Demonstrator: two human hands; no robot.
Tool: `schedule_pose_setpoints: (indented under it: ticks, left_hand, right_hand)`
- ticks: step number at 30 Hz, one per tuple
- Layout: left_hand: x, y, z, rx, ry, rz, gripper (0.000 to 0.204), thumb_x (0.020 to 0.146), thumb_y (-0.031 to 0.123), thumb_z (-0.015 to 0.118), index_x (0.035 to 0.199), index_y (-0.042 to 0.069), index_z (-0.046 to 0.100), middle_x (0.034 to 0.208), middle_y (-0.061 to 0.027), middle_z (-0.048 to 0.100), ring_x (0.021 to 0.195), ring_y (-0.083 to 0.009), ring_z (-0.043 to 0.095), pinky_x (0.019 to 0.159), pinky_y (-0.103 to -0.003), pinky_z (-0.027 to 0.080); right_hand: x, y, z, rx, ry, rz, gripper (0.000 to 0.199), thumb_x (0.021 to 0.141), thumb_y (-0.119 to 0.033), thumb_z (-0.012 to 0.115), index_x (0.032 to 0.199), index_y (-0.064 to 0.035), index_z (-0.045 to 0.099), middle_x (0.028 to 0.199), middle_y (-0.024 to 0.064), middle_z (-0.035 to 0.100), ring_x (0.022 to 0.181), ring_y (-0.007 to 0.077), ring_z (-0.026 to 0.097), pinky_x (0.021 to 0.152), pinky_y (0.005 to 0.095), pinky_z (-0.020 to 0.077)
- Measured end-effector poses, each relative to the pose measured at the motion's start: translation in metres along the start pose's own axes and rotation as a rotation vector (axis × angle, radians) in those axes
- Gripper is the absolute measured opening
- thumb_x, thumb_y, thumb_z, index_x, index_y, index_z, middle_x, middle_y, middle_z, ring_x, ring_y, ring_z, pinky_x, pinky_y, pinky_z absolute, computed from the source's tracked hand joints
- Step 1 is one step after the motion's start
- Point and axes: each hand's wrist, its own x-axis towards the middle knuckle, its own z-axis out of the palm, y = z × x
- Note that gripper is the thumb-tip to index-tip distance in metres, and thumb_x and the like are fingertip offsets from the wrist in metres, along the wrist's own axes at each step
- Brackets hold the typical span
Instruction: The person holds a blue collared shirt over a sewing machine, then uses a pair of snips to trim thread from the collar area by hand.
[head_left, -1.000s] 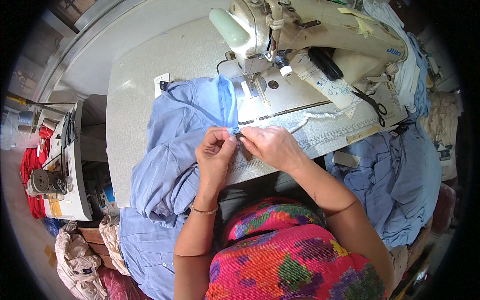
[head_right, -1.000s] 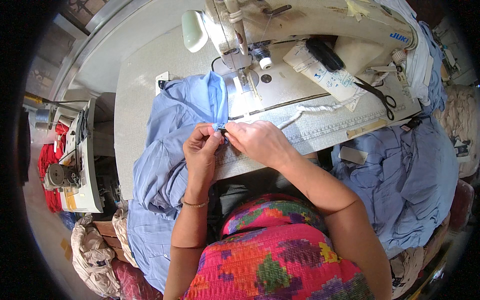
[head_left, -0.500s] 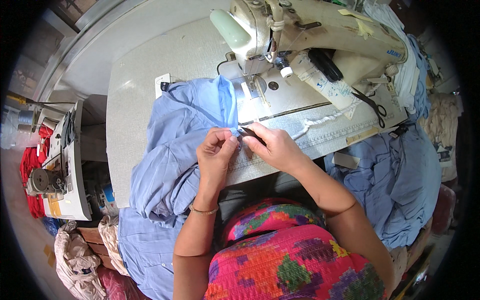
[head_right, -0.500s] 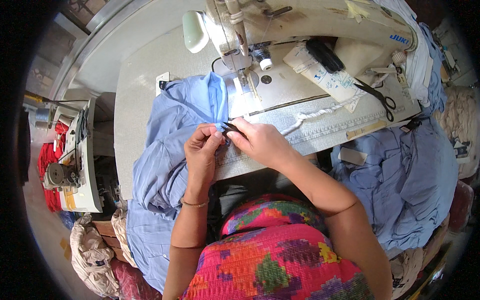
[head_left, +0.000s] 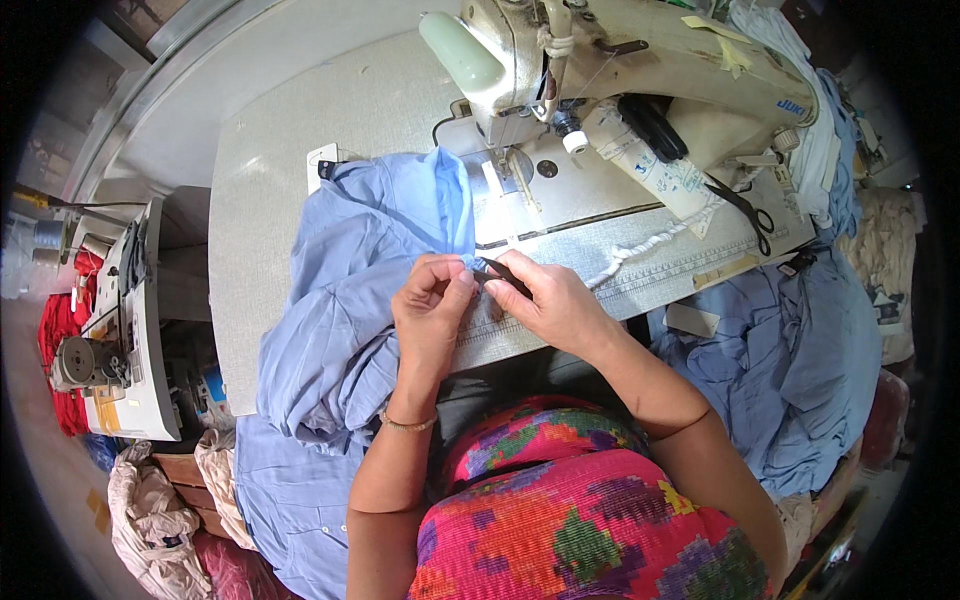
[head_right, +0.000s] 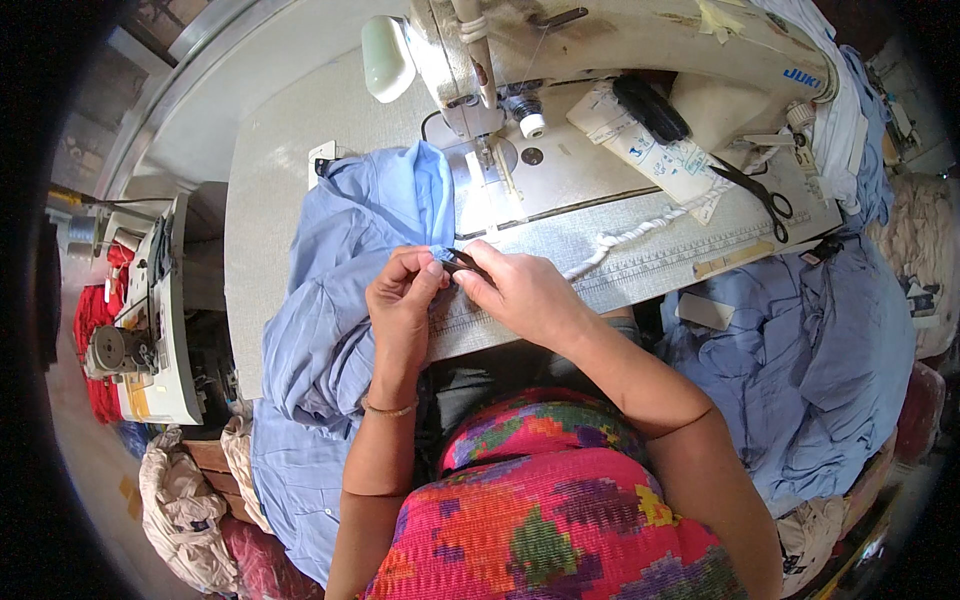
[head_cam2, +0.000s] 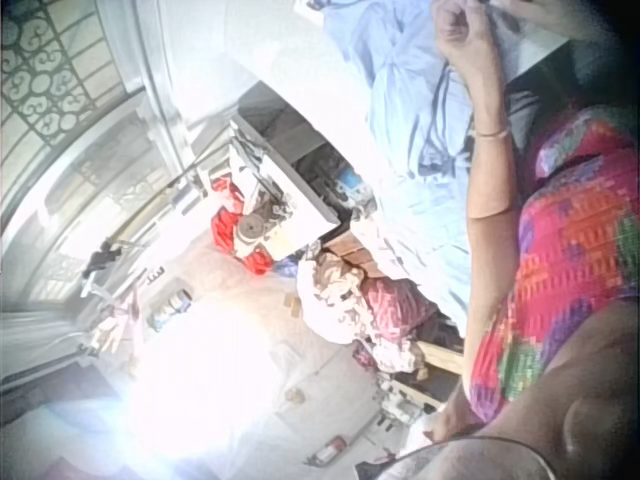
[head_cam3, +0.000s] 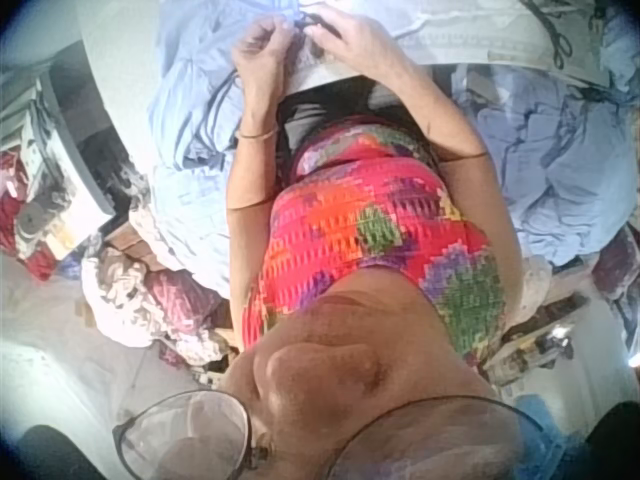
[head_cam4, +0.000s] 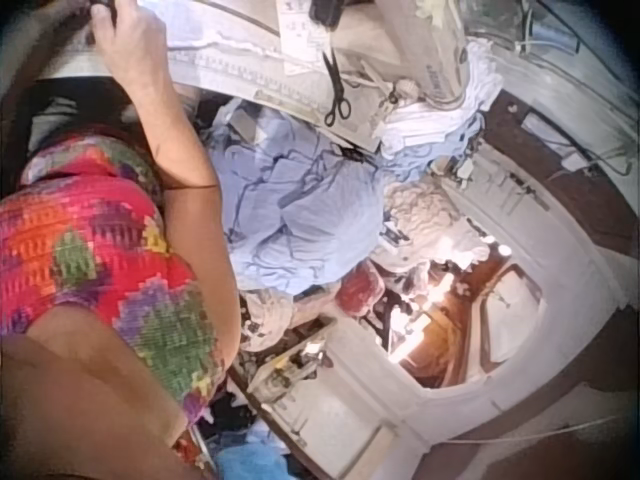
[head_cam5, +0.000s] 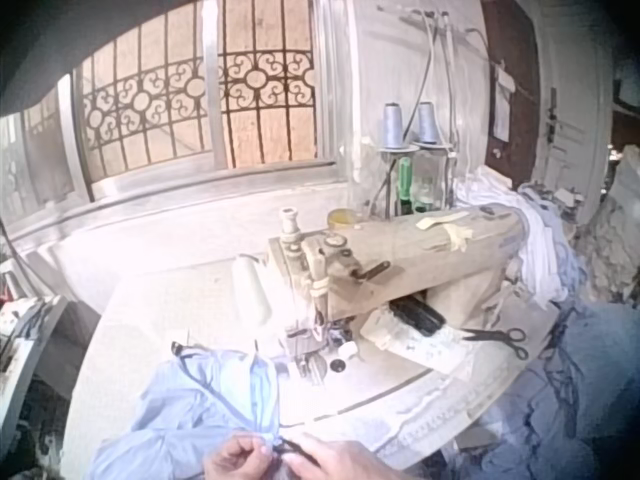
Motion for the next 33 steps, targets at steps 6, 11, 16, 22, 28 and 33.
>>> schedule_pose_setpoints:
  ticks: [6,11,16,22,28,33]
  left_hand:
    - [-0.0003,-0.0047,-0.0013,0.076,-0.001,0.057,0.004,0.081,-0.004,0.059,0.085,-0.003,0.061,0.092,-0.0022,0.052,0.077,-0.0055,0.048,0.068,-0.018,0.04]
    - [-0.0006,-0.004,-0.0003,0.052,0.003,0.045,0.004,0.081,-0.004,0.059,0.085,-0.003,0.061,0.092,-0.002,0.052,0.077,-0.0054,0.048,0.068,-0.017,0.04]
    - [0.0003,-0.004,-0.0012,0.061,-0.01,0.03,0.004,0.082,-0.003,0.058,0.085,-0.003,0.06,0.091,-0.0016,0.051,0.077,-0.0052,0.048,0.068,-0.017,0.039]
    - [0.0003,-0.0022,0.0,0.095,-0.015,0.016,0.003,0.082,-0.003,0.058,0.084,-0.004,0.06,0.091,-0.001,0.051,0.074,-0.0045,0.048,0.065,-0.017,0.039]
    - [-0.0005,-0.0008,0.0004,0.096,-0.016,0.021,0.003,0.083,-0.003,0.057,0.084,-0.002,0.06,0.088,-0.0009,0.053,0.074,-0.0072,0.051,0.068,-0.021,0.043]
    - [0.0008,-0.002,-0.0013,0.112,-0.026,0.025,0.003,0.082,-0.002,0.057,0.083,-0.004,0.06,0.088,-0.0011,0.053,0.073,-0.0065,0.05,0.066,-0.02,0.042]
  right_hand:
    - [-0.0011,-0.0008,0.002,-0.039,0.008,0.033,0.018,0.088,-0.018,0.054,0.097,-0.0028,0.052,0.072,0.0185,0.057,0.068,0.0382,0.058,0.056,0.0403,0.0442]
    - [-0.0005,-0.0017,0.0028,-0.049,0.013,0.043,0.018,0.088,-0.018,0.054,0.097,-0.0028,0.052,0.072,0.0189,0.057,0.068,0.0386,0.058,0.056,0.0404,0.0441]
    - [-0.0007,-0.0016,0.0036,-0.024,0.036,0.02,0.023,0.089,-0.026,0.051,0.093,-0.0035,0.049,0.07,0.0208,0.058,0.069,0.0408,0.058,0.056,0.0472,0.044]
    - [-0.0015,-0.0013,0.0023,0.002,0.016,0.043,0.02,0.089,-0.019,0.055,0.098,-0.0011,0.052,0.073,0.019,0.058,0.067,0.0369,0.058,0.057,0.038,0.0445]
    - [-0.0013,0.0015,0.0042,-0.006,0.037,0.02,0.02,0.089,-0.018,0.053,0.099,-0.0006,0.051,0.074,0.0197,0.058,0.068,0.0375,0.058,0.058,0.0377,0.0446]
    - [0.0,-0.0027,0.0029,-0.005,0.013,0.059,0.02,0.09,-0.019,0.053,0.098,-0.0008,0.051,0.075,0.0203,0.058,0.07,0.0385,0.058,0.059,0.0385,0.0444]
